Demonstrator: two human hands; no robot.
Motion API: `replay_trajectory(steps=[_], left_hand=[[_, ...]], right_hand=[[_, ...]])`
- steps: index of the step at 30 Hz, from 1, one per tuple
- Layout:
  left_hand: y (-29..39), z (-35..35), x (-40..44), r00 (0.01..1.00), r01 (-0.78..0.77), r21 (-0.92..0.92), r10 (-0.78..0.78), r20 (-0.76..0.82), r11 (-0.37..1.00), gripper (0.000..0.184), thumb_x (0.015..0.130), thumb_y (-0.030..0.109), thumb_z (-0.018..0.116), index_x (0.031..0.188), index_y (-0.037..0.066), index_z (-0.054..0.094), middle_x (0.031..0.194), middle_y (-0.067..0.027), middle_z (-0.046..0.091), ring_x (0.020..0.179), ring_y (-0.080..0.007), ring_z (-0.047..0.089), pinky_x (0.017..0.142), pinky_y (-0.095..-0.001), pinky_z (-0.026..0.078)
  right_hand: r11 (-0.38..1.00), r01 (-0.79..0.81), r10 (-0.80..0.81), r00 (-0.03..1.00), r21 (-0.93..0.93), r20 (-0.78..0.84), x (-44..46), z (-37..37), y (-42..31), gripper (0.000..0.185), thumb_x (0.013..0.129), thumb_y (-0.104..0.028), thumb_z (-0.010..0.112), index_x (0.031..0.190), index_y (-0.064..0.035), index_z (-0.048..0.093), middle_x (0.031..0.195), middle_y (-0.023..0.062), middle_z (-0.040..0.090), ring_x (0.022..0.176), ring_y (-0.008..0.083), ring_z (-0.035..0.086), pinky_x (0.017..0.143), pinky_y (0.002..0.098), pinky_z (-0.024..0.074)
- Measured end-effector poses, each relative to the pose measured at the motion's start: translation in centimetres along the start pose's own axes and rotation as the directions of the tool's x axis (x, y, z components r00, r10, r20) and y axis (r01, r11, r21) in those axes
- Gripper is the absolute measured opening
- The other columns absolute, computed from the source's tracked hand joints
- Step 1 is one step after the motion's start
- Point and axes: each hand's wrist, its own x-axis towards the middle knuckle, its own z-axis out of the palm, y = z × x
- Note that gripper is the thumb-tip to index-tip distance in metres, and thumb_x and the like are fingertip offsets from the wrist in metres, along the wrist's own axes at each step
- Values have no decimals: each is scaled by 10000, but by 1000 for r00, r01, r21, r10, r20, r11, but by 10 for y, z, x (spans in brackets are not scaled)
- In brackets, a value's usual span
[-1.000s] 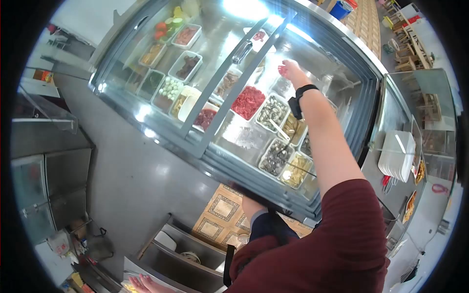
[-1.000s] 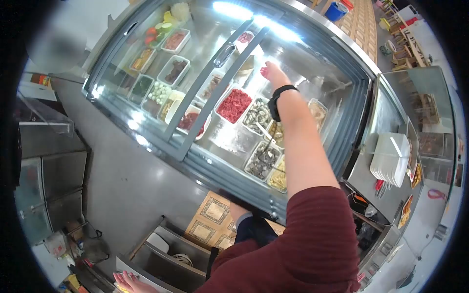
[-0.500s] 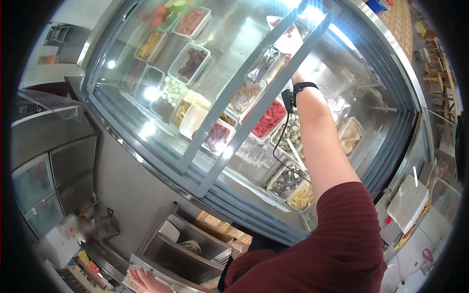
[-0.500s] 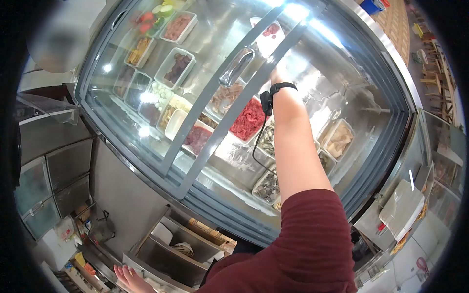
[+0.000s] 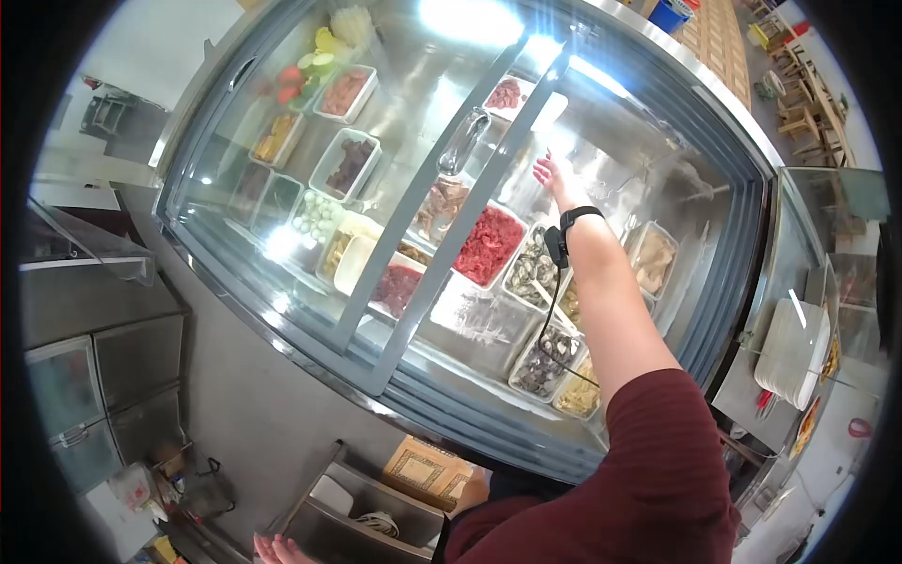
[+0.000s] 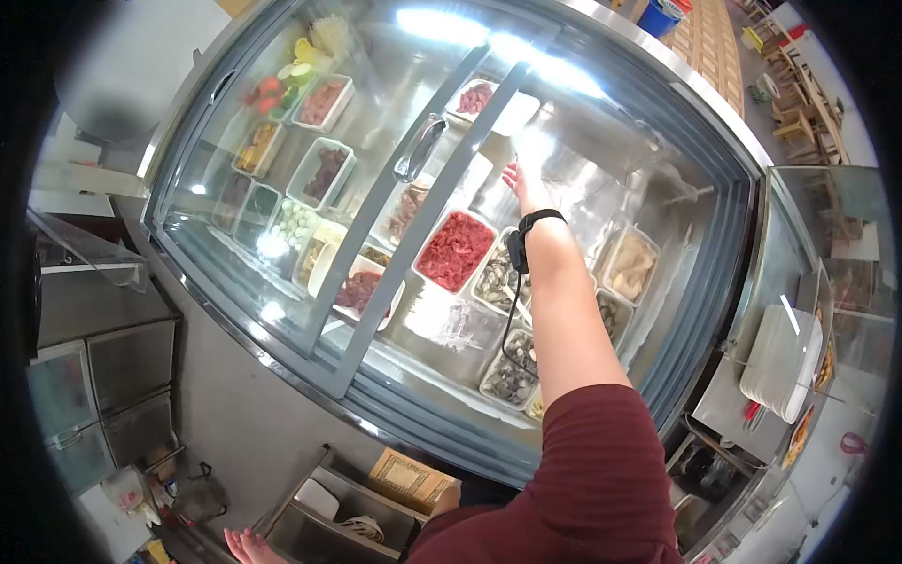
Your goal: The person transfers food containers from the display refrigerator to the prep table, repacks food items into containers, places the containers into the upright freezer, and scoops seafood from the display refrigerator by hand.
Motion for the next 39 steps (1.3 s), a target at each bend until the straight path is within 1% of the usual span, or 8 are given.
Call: replay_trajectory(steps=[2,9,12,15,20,26,32,39], left_hand=[[29,17,-7,954,270,-243,-292,-61,932,286,832,98,521,1108,25,511,1190,-106,427,987,-218,469,751,-304,450],[77,39,-14,882,395,-192,-429,-195,898,296,840,109,514,1122,21,500,1205,-121,422,1011,-223,459,800,-313,440],[38,25,-25,998,-11,273,-8,67,962,347,834,117,521,1163,23,463,1207,-127,414,1022,-232,451,826,-326,428],[71,34,-18,950,288,-191,-305,-66,939,375,826,114,529,1179,21,440,1201,-127,413,1026,-234,446,838,-332,419],[43,-10,-15,945,251,-412,-313,-90,876,348,821,109,532,1146,4,468,1156,-127,438,932,-196,466,767,-300,419],[-37,-97,-52,936,239,-619,-347,-58,748,437,843,155,507,1246,59,369,1183,-56,400,996,-123,434,856,-259,346],[-129,-200,-153,876,209,-744,-460,-146,634,403,797,115,526,1185,47,443,1131,-88,448,974,-158,464,820,-283,387],[-221,-342,-347,835,259,-847,-548,-45,464,395,889,218,470,1243,70,375,1064,-88,506,866,-155,545,753,-266,438]], right_hand=[[999,-15,14,999,-37,-31,3,10,-20,471,827,-203,543,1212,-26,337,1073,220,442,867,318,516,769,410,463],[984,179,-180,980,21,80,54,40,-27,128,805,-62,514,912,7,519,761,132,583,639,232,593,561,330,490],[974,217,-210,973,71,-92,8,62,-31,139,802,-41,495,936,-5,498,832,119,548,712,233,566,626,339,492],[984,175,-170,968,10,-187,-27,43,-54,141,795,-31,497,935,-9,490,852,116,536,715,233,557,632,335,492],[990,37,-73,958,-133,-278,-65,-40,-101,134,782,-25,516,913,-10,489,843,120,533,661,232,556,591,315,491],[931,155,-127,986,-331,104,-228,-152,-185,189,785,9,490,974,-3,493,919,86,535,789,201,542,612,289,484],[678,336,38,872,-654,487,-449,-68,-146,193,801,-97,535,988,-48,516,811,9,553,634,90,509,513,221,415],[419,571,770,188,-706,609,-782,64,75,198,807,-105,533,982,-12,534,733,36,561,485,86,473,406,198,367]])
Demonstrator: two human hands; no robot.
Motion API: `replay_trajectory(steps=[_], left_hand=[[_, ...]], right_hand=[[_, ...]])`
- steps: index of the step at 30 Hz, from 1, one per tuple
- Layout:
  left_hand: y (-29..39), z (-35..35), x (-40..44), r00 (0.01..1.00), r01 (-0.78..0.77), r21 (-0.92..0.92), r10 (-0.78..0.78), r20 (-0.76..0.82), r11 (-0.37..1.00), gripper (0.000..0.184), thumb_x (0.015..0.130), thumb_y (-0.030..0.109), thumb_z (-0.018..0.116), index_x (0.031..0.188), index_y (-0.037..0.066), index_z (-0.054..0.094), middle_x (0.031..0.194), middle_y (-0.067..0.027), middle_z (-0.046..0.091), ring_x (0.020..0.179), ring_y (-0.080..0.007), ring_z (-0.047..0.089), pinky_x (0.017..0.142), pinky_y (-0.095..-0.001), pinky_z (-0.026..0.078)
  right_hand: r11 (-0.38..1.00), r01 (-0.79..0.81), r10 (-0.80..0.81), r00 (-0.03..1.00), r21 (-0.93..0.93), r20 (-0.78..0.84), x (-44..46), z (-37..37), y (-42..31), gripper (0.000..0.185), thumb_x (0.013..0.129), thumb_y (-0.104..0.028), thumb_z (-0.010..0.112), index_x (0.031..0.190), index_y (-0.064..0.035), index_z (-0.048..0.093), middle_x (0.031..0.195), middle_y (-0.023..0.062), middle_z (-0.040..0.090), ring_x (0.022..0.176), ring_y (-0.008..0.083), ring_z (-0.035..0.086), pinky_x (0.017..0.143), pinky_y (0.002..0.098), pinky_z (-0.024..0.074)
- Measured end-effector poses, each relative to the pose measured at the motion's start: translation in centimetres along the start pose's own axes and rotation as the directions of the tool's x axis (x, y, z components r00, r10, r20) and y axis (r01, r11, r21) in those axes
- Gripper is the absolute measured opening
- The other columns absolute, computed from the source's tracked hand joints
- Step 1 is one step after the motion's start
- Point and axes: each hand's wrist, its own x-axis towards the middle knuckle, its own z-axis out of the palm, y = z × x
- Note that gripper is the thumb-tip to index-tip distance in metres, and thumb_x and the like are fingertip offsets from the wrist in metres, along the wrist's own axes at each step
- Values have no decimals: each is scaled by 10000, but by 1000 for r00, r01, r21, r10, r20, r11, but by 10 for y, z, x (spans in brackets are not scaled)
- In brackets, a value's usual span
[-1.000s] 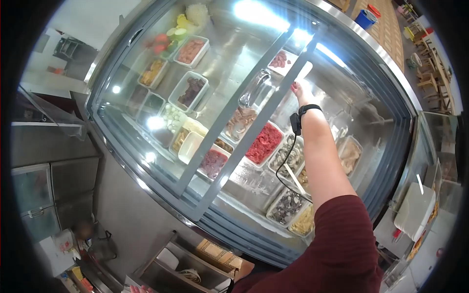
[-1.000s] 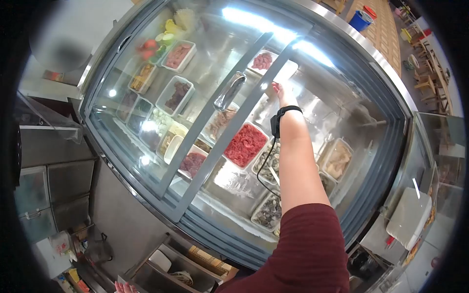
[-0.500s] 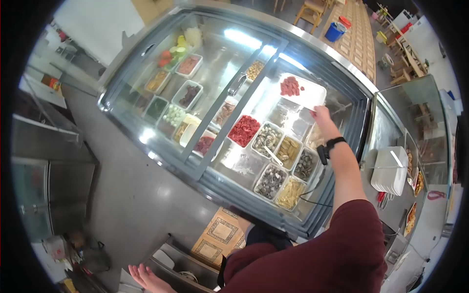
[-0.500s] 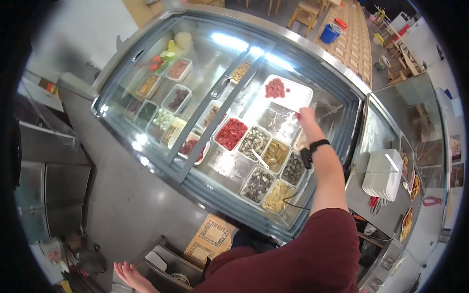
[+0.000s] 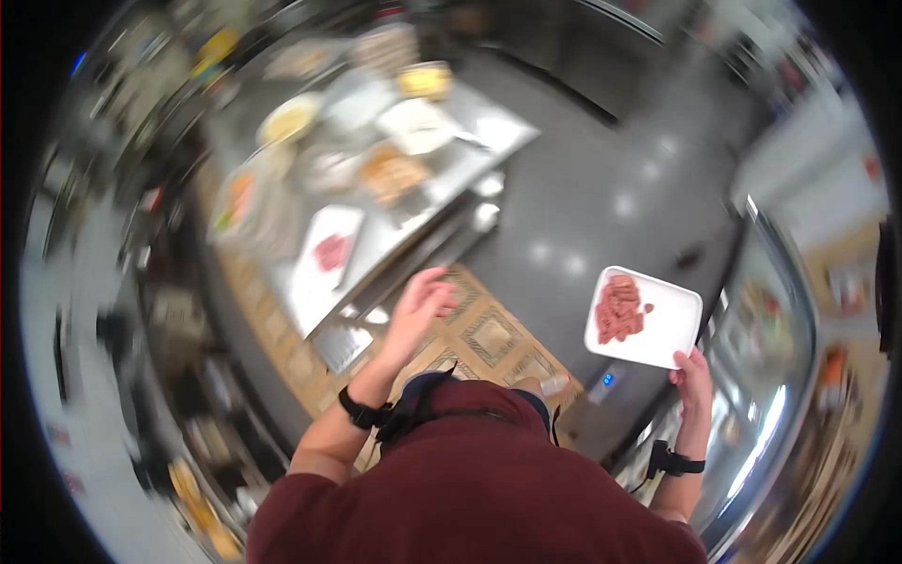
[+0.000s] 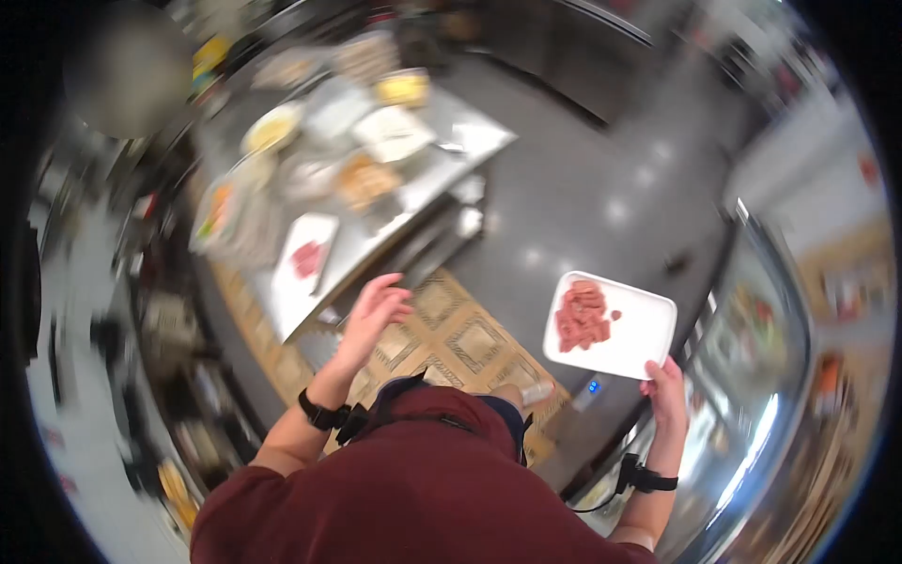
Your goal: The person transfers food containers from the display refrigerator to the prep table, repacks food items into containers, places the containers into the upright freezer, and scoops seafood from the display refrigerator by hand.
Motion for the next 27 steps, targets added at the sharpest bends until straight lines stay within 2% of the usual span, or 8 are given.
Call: replay_trajectory(steps=[3,7,12,15,18,21,24,27], left_hand=[[33,-72,-45,984,52,9,-50,-172,999,506,927,325,363,1348,82,220,1071,-98,500,840,-172,558,713,-272,457],[32,-148,-60,931,-42,-166,-22,-364,985,495,926,384,346,1310,75,302,987,-110,545,707,-138,571,593,-247,483],[75,-247,-46,656,-327,26,247,-714,945,323,925,246,359,1150,27,432,902,-57,560,693,-103,562,549,-219,469],[108,-304,-21,543,-319,175,331,-772,931,297,912,200,381,1146,23,425,893,-60,564,690,-103,562,545,-219,465],[128,-356,10,460,-132,303,329,-825,944,300,889,191,402,1140,28,420,881,-57,564,706,-98,557,567,-222,458],[123,-394,33,395,107,316,252,-883,943,329,836,172,436,1126,17,436,793,-87,584,728,-123,571,602,-251,449],[93,-423,39,348,429,504,378,-858,750,305,830,174,444,1092,20,466,787,-99,588,729,-165,570,652,-290,438],[108,-406,33,313,339,356,252,-916,871,345,835,273,483,1080,31,488,825,-97,591,777,-195,562,705,-302,424]], right_hand=[[991,58,2,894,-119,448,43,188,-59,204,803,-85,505,983,5,535,734,23,546,506,75,459,403,205,341],[955,162,111,578,-248,808,68,407,-89,195,854,-120,448,975,17,514,727,22,529,530,73,446,423,203,341],[920,341,45,396,-193,917,90,615,-124,146,868,-173,454,838,-40,506,614,-13,483,446,59,411,387,191,313],[973,207,-144,217,99,966,122,732,-130,183,876,-224,470,837,-48,500,613,10,498,445,82,433,395,215,331],[989,135,-120,436,67,892,125,810,-128,180,873,-231,468,841,-58,510,616,16,500,477,88,458,424,233,365],[984,176,-108,421,36,900,147,860,-106,230,864,-254,477,890,-31,527,639,33,522,495,104,477,456,250,404],[860,487,-106,458,-150,882,161,875,-96,321,858,-289,477,967,8,529,661,51,534,530,138,491,506,256,424],[826,558,-258,507,-85,822,173,885,-70,521,839,-388,492,1129,44,469,890,133,571,778,206,538,647,315,436]])
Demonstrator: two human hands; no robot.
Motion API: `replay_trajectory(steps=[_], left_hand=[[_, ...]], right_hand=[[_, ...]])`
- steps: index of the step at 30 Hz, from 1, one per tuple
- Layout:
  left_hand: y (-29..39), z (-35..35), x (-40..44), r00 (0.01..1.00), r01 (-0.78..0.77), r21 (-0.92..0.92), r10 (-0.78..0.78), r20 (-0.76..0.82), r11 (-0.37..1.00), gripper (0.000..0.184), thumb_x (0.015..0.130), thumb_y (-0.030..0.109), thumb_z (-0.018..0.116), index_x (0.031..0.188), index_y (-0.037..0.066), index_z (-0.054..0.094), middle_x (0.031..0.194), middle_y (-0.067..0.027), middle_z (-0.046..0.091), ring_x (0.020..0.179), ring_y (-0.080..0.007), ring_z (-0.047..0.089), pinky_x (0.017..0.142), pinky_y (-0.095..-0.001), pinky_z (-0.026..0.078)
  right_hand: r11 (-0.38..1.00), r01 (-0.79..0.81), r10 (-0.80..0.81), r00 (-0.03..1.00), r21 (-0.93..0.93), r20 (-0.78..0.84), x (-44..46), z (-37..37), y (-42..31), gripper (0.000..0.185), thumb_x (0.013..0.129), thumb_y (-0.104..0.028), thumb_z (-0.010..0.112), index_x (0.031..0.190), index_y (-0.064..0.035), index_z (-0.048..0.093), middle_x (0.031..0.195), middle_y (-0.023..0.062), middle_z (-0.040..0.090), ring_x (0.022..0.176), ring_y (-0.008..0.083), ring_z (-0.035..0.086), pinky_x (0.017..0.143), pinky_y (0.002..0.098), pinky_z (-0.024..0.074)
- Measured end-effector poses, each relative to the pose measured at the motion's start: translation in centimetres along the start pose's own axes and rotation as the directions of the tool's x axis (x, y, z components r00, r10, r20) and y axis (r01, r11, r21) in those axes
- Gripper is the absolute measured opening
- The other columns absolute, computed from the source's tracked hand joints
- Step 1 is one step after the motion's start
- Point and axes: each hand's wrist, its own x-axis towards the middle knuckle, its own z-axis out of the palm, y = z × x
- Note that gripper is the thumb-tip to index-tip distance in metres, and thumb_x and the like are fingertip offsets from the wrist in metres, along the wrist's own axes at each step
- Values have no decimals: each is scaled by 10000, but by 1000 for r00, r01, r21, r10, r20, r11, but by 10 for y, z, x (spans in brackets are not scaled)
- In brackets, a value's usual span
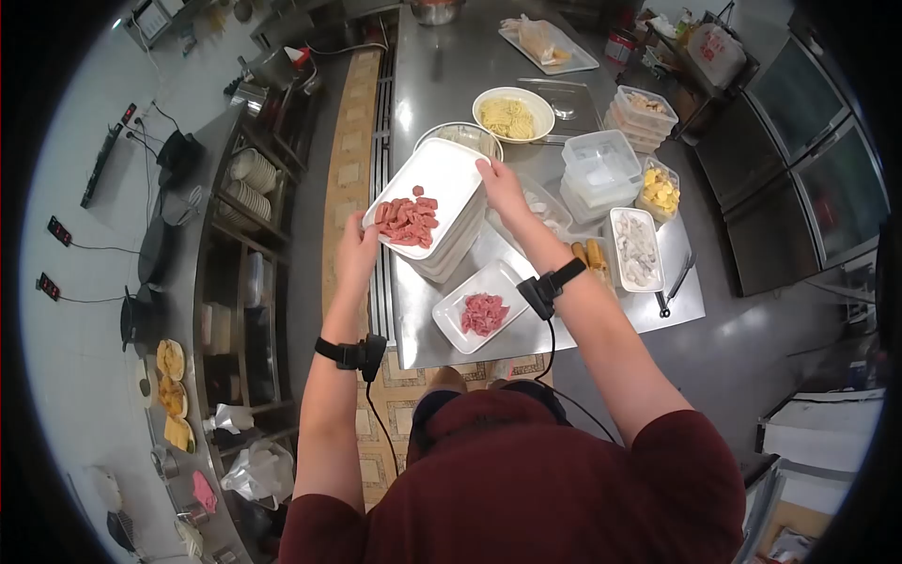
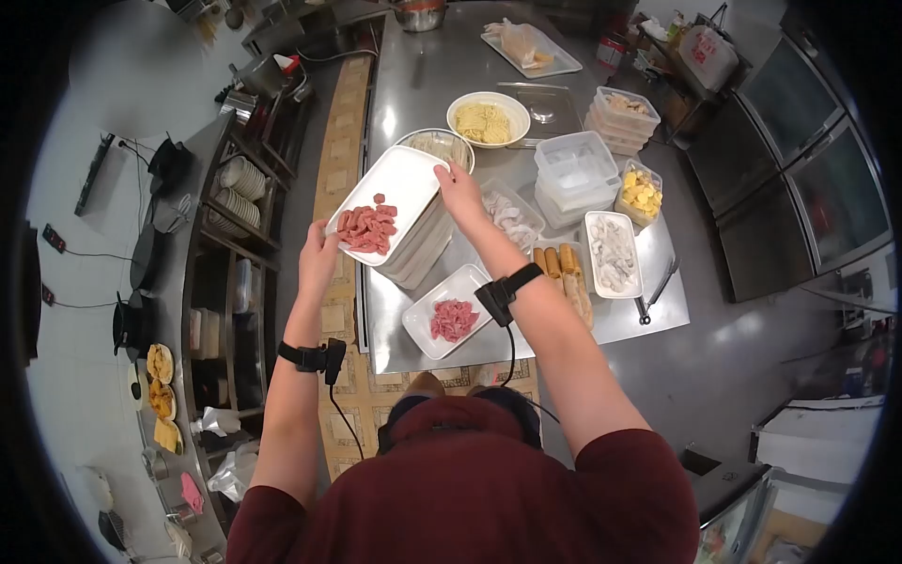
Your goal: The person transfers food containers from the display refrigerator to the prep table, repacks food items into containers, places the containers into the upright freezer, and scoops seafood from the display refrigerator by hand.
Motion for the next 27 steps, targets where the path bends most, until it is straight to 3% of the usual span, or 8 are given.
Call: replay_trajectory(steps=[5,6,10,12,15,17,20,27], left_hand=[[-27,-7,53,947,255,-439,-131,292,862,629,839,527,406,1244,47,368,1201,-151,439,1125,-213,430,909,-304,338],[-46,0,77,909,275,-377,-111,402,885,726,830,598,351,1296,45,290,1280,-150,352,1165,-219,392,942,-334,322],[-110,72,148,522,710,-498,104,847,497,658,828,575,398,1226,53,376,1216,-134,422,1137,-187,411,930,-356,331],[-116,98,150,328,829,-367,166,930,421,618,830,563,393,1194,64,384,1190,-127,432,1121,-201,419,911,-369,342],[-116,113,138,153,900,-232,231,961,369,560,834,545,386,1146,80,395,1152,-117,447,1096,-224,432,883,-388,358],[-109,111,134,109,913,-204,269,957,355,522,837,532,381,1114,91,403,1126,-111,456,1079,-238,440,864,-400,369],[-91,103,126,53,929,-171,339,939,327,467,840,514,373,1066,108,415,1088,-101,471,1054,-260,453,836,-419,385],[-19,71,78,26,976,-129,491,871,177,352,849,471,356,955,147,441,999,-78,505,996,-312,482,769,-462,423]], right_hand=[[897,-339,342,939,284,40,-63,0,-15,859,777,-583,471,1327,14,192,1290,194,354,1152,284,397,924,384,335],[843,-428,416,903,326,109,-74,7,2,911,763,-622,454,1350,-11,120,1339,187,281,1206,290,332,965,395,291],[603,-602,663,743,523,92,-84,49,45,1007,656,-783,402,1383,-147,117,1379,159,204,1266,340,178,986,498,214],[597,-543,526,821,591,224,-88,62,39,1006,654,-804,347,1388,-175,71,1404,146,161,1281,348,151,984,523,210],[619,-472,483,859,628,170,-86,84,90,964,672,-816,253,1390,-220,13,1422,112,137,1286,348,151,966,549,230],[553,-487,385,869,676,311,-103,69,46,959,722,-755,319,1377,-194,-100,1444,55,-57,1323,219,8,1040,403,159],[718,-319,341,936,619,87,-104,84,68,949,732,-721,379,1370,-231,-126,1444,62,-34,1322,226,27,1039,404,156],[582,-389,257,921,714,293,-109,48,8,931,734,-719,366,1368,-216,-95,1436,78,22,1309,208,97,1036,403,178]])
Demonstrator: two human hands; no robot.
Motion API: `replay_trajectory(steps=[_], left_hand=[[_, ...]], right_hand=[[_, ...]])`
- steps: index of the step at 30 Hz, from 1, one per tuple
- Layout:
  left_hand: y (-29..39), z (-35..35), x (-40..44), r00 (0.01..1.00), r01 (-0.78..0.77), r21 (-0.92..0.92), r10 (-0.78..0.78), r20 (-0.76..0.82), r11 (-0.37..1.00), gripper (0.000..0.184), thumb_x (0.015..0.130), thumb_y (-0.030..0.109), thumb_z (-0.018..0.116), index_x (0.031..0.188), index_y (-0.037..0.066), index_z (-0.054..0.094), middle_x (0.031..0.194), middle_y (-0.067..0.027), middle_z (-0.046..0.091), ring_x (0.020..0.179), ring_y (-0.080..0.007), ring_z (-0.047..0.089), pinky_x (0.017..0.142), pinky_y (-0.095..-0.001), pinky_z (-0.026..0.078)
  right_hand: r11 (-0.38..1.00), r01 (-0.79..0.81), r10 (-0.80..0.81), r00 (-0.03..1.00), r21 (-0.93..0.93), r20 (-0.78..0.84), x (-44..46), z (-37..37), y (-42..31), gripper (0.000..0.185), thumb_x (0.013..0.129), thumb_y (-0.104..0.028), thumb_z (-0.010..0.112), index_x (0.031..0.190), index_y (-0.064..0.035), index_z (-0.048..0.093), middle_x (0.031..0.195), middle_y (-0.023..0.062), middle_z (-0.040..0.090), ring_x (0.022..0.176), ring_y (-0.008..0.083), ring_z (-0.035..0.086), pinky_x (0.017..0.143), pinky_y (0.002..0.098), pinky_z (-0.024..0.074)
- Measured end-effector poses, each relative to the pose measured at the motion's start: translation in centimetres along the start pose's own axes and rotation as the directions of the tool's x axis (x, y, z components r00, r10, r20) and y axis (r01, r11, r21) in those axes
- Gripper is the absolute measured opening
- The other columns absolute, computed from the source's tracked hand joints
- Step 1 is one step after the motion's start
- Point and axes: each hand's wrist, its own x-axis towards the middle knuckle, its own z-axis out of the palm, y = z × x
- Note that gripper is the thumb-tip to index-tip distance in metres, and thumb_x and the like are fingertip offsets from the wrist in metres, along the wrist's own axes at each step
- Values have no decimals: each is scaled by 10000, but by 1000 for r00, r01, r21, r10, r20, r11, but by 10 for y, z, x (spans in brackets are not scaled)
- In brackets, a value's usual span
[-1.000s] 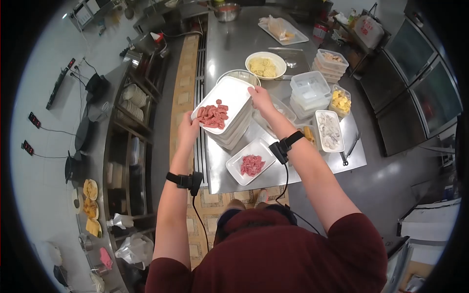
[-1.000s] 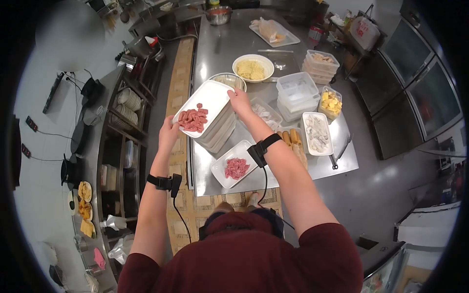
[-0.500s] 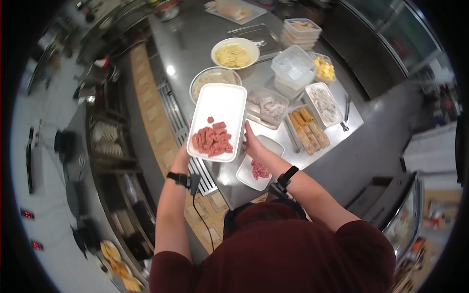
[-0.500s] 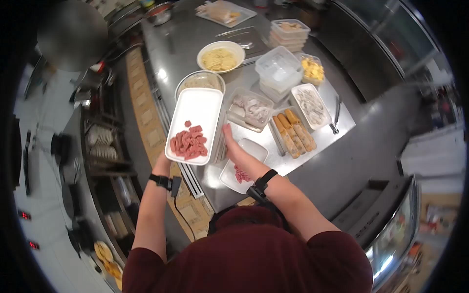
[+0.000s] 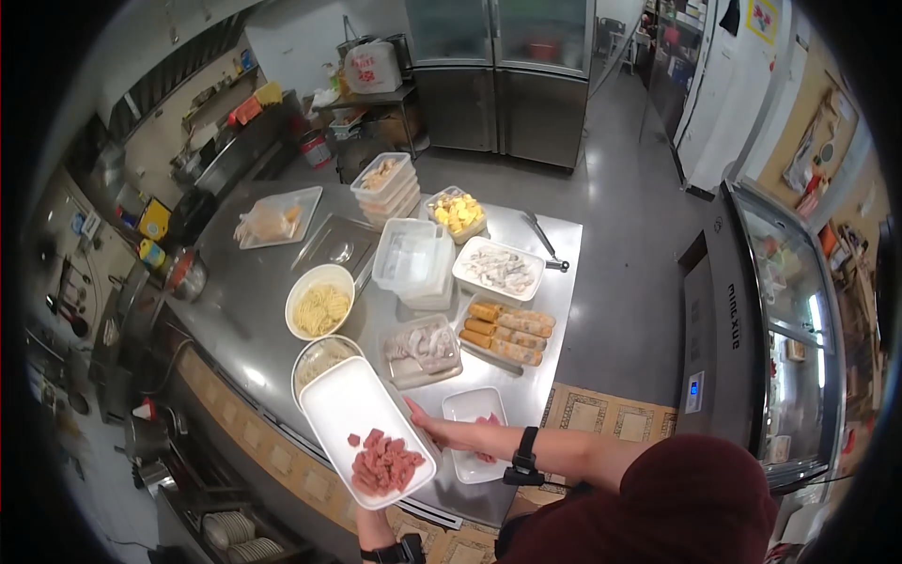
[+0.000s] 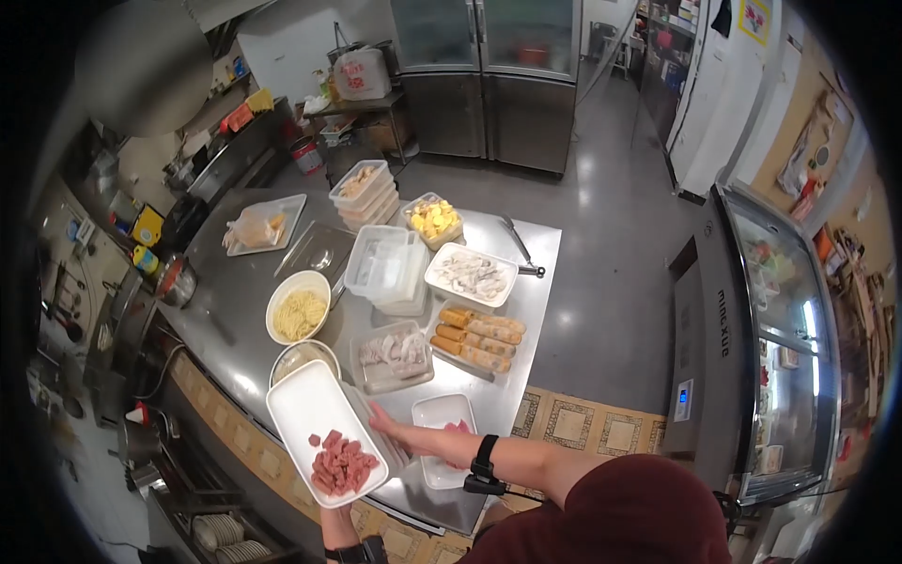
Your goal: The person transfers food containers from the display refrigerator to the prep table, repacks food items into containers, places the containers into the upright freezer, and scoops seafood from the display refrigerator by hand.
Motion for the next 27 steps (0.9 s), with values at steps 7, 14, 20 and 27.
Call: replay_trajectory(steps=[7,14,20,27], left_hand=[[-101,148,39,991,-67,347,103,-86,935,239,873,369,326,926,143,384,896,-43,462,968,-253,438,900,-449,326],[-263,207,147,991,-113,296,131,-41,948,279,889,310,326,1083,112,363,975,-64,465,909,-200,460,767,-408,391],[-369,137,263,890,135,-829,-434,-139,543,473,882,294,432,1296,100,309,902,-58,522,652,-86,565,465,-161,434],[-463,126,458,861,464,-276,-502,-84,842,474,867,371,423,1236,75,389,930,-67,538,683,-83,550,558,-175,417]], right_hand=[[996,85,-87,992,27,95,-100,-30,-50,878,740,-735,292,1384,-201,26,1425,86,117,1294,219,165,1025,400,224],[982,51,-74,990,180,121,-253,-148,-135,764,824,-650,255,1374,-127,164,1369,110,280,1211,189,355,973,312,334],[946,182,-153,980,270,-127,-373,-276,-210,701,850,-605,284,1322,-87,297,1284,113,404,1139,185,438,956,304,362],[892,299,-241,949,340,-202,-441,-447,-285,638,885,-519,310,1270,-11,309,1230,150,419,1105,226,463,932,344,410]])
